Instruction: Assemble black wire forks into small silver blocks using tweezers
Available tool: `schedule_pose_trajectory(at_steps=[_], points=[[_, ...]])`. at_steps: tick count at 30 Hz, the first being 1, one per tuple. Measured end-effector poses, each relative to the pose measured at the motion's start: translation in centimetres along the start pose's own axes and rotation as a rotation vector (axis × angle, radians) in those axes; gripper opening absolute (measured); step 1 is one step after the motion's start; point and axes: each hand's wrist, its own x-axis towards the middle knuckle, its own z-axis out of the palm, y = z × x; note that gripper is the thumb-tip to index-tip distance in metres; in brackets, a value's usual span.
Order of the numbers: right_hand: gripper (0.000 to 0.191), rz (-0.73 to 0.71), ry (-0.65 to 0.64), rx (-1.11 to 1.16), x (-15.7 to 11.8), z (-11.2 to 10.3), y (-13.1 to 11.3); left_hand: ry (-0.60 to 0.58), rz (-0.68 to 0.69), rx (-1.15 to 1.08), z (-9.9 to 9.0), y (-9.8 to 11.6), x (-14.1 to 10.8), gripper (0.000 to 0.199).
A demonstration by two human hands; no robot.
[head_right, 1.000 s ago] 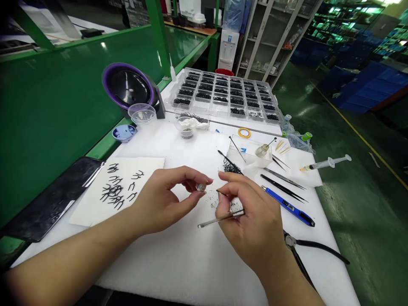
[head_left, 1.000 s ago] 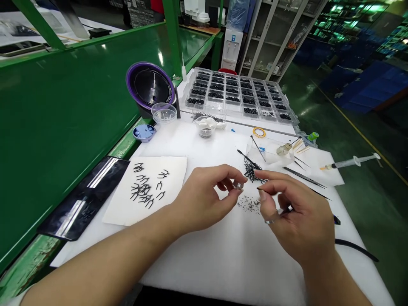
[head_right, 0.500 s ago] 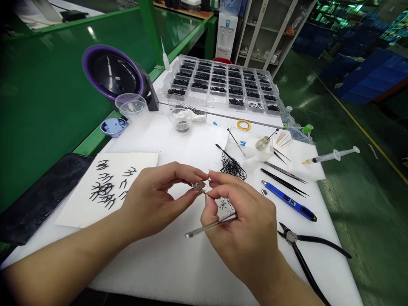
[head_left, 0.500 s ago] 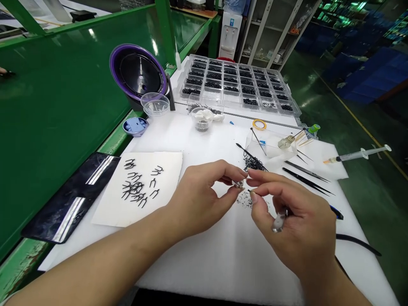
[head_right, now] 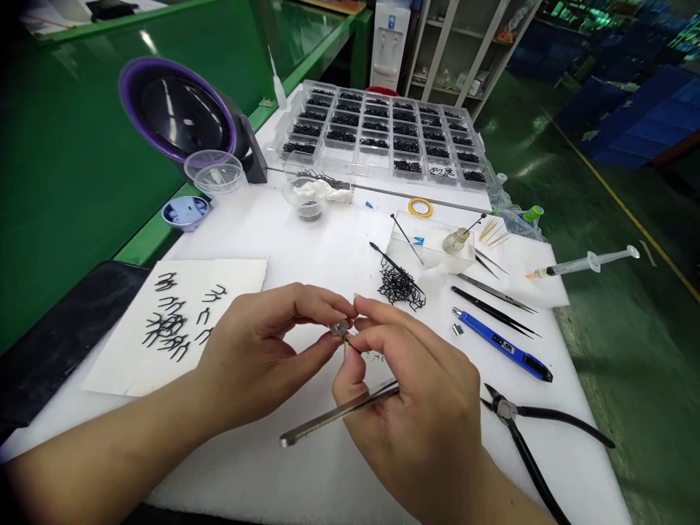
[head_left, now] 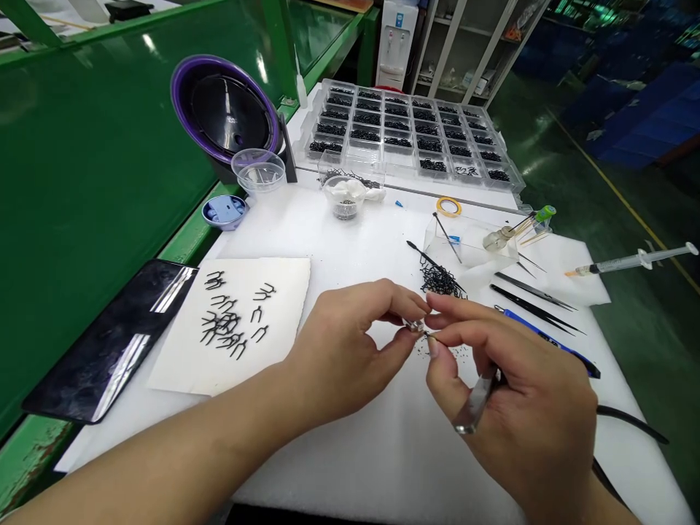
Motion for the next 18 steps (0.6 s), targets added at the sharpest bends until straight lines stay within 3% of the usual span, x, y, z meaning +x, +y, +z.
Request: schedule_pose_trajectory(at_steps=[18], points=[[0.013,0.007,-0.004,0.009,0.12,0.07,0.15,0.033,0.089,0.058,0.14,-0.04,-0.08,0.016]])
